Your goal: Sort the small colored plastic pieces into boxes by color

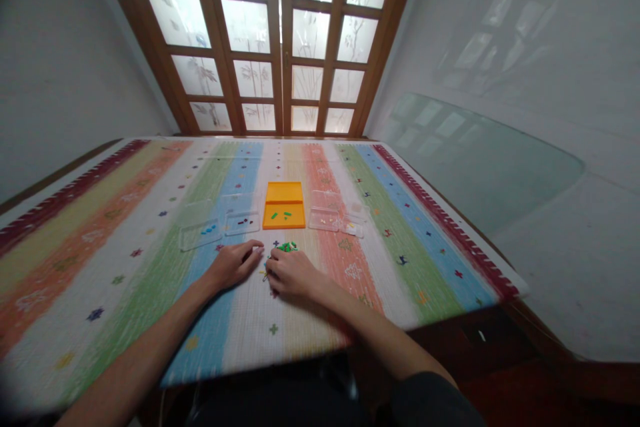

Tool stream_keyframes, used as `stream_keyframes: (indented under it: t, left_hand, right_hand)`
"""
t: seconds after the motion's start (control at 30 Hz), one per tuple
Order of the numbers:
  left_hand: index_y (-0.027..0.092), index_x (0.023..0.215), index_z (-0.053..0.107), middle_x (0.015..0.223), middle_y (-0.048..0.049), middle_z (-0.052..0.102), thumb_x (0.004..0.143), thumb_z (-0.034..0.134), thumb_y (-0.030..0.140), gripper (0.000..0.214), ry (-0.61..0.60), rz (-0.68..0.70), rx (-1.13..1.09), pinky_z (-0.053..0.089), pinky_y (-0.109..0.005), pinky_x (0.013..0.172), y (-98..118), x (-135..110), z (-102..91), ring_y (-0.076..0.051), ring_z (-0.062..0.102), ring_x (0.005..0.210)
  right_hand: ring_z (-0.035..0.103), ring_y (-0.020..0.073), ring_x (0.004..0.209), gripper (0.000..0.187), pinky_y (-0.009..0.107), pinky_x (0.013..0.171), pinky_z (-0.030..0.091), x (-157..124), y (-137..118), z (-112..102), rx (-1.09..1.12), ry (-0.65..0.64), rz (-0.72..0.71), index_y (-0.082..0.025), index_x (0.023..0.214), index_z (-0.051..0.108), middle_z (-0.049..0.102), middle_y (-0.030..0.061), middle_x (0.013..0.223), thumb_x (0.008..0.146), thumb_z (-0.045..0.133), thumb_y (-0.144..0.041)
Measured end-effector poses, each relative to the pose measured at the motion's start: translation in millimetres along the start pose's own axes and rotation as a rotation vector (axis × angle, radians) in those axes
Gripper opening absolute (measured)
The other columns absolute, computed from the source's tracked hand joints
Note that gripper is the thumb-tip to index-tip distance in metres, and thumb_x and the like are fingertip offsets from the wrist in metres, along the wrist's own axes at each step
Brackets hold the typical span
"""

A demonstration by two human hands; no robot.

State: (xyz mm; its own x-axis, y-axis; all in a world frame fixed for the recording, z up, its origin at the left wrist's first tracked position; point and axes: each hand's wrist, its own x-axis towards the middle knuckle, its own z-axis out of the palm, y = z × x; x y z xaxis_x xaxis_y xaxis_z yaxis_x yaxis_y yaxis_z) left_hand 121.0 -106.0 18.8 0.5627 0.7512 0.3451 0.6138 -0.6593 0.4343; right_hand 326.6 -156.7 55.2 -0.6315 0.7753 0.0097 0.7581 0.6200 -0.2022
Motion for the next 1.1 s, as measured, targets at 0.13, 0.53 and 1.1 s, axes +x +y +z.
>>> stream_keyframes:
  t: [0.13,0.53,1.1]
  left_hand:
    - [0.018,0.105,0.069,0.075,-0.0057,0.074,0.101,0.043,0.033,0.030,0.001,0.005,-0.004,0.051,-0.026,0.067,0.5,0.1,-0.6,-0.018,0.069,0.064]
    - [0.016,0.104,0.068,0.077,-0.0066,0.075,0.102,0.041,0.033,0.032,-0.014,0.028,-0.011,0.049,-0.027,0.065,-1.5,0.2,0.2,-0.018,0.069,0.064]
    - [0.016,0.103,0.069,0.084,-0.0082,0.077,0.101,0.043,0.033,0.031,-0.023,0.007,-0.025,0.050,-0.028,0.067,-2.9,-0.6,1.4,-0.018,0.071,0.068]
  right_hand:
    - [0.057,0.0164,0.075,0.014,0.027,0.063,0.037,0.1,-0.2,-2.3,0.015,0.005,-0.009,-0.016,0.096,0.070,0.068,0.0088,0.100,0.093,0.058,-0.022]
    - [0.055,0.0124,0.056,0.014,0.024,0.060,0.041,-42.3,100.2,-34.9,0.270,0.530,0.222,-0.019,0.082,0.069,0.066,0.0001,0.069,0.078,0.057,-0.013]
    - [0.062,0.0178,0.067,0.021,0.028,0.068,0.044,-93.8,192.6,-29.2,-0.060,0.414,0.552,-0.018,0.084,0.081,0.073,0.0084,0.082,0.081,0.061,-0.017]
